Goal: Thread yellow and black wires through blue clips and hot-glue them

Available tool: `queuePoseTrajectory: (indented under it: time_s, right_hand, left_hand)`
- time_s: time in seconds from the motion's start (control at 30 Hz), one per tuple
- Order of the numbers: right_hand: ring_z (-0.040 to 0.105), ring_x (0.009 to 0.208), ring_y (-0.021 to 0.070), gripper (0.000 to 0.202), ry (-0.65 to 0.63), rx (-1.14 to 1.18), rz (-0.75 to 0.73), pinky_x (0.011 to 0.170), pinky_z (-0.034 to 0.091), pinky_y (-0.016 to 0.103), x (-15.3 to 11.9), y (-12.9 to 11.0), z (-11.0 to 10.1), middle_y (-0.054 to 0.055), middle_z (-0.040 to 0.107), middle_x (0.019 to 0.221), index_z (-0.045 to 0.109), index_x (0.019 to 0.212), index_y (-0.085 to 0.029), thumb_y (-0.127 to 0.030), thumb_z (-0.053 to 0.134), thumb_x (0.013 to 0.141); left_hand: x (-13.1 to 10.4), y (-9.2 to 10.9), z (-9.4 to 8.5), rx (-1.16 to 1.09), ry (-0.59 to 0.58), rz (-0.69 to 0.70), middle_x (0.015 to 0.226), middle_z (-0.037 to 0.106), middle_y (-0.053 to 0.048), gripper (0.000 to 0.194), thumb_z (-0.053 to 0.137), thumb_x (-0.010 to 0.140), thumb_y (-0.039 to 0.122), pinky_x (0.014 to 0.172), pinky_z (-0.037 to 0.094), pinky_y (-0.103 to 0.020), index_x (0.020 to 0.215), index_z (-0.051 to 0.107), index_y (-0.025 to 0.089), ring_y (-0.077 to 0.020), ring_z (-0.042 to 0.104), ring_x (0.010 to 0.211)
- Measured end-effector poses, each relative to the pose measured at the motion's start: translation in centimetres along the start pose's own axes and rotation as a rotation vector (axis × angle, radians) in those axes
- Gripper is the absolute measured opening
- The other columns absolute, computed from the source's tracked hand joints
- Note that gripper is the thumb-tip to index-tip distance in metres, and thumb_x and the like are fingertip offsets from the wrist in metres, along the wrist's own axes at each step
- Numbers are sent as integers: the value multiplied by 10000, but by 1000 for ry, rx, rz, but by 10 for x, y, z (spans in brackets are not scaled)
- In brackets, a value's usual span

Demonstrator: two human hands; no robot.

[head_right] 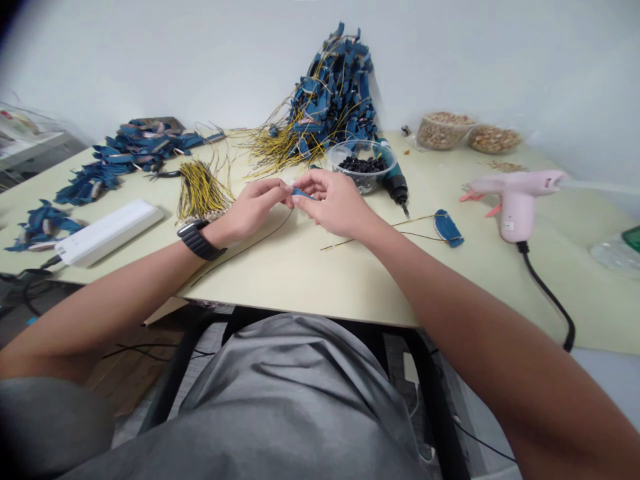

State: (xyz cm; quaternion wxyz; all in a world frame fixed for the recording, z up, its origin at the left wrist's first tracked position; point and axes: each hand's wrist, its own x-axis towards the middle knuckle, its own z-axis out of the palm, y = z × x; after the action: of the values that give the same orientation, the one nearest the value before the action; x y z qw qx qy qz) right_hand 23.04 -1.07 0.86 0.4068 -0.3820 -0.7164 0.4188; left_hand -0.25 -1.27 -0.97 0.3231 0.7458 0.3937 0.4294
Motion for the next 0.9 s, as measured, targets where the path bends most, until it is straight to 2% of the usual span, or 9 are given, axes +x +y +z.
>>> queuePoseTrajectory:
  time_s: [0.17,0.27,0.37,0.43,0.53,0.6,0.73,0.9]
  right_hand:
    - [675,650,118,176,22,174,147,592,578,248,-2,-13,3,22,840,915,853,1032,-211,-70,906,1123]
    - [677,633,105,307,59,327,290,568,543,224,-2,-21,3,41,826,891,822,919,-189,-69,801,1200]
    - [718,652,108,366,46,474,416,586,568,214,-3,-27,3,60,841,918,820,916,-174,-96,724,1260]
    - [759,686,121,389,34,546,470,647,630,226,-4,-29,3,60,841,915,813,920,-169,-97,685,1280]
    - [787,735,136,445,37,627,509,784,719,258,-5,-32,4,49,815,861,801,924,-167,-81,596,1309]
    - [760,707,120,454,36,661,524,760,710,239,-5,-33,5,46,825,865,811,956,-159,-84,557,1324]
    - [814,774,140,386,-1,706,560,649,652,217,-4,-31,8,81,888,975,843,1083,-152,-108,547,1327]
    - [873,903,188,339,-42,677,517,724,688,242,-4,-25,11,110,910,1053,829,1067,-198,-142,593,1303]
  left_hand:
    - [2,0,-5,-64,36,-24,1061,832,-100,497,646,1241,608,1142,619,-438,935,766,235,-276,771,1101]
    - [5,-5,-13,-70,21,-15,1171,858,-102,424,718,1211,622,1184,620,-443,1073,811,233,-279,784,1186]
    - [8,-10,-19,-51,-43,22,1323,871,-108,431,815,1145,663,1189,619,-466,1234,837,242,-298,788,1275]
    - [7,-10,-21,-9,-72,33,1450,864,-126,525,889,1082,700,1193,619,-485,1341,825,248,-322,789,1329]
    - [2,-2,-19,107,-54,37,1631,821,-150,763,972,983,781,1247,602,-529,1504,773,261,-369,765,1421]
    - [-2,6,-15,209,-25,26,1685,799,-157,907,995,925,862,1293,565,-581,1573,743,279,-410,733,1474]
    - [-10,19,-4,400,6,12,1685,792,-170,1009,1046,813,950,1349,460,-679,1520,752,293,-499,658,1553]
    - [-13,22,8,462,44,1,1597,810,-176,883,1107,797,805,1332,419,-653,1396,736,273,-516,627,1556]
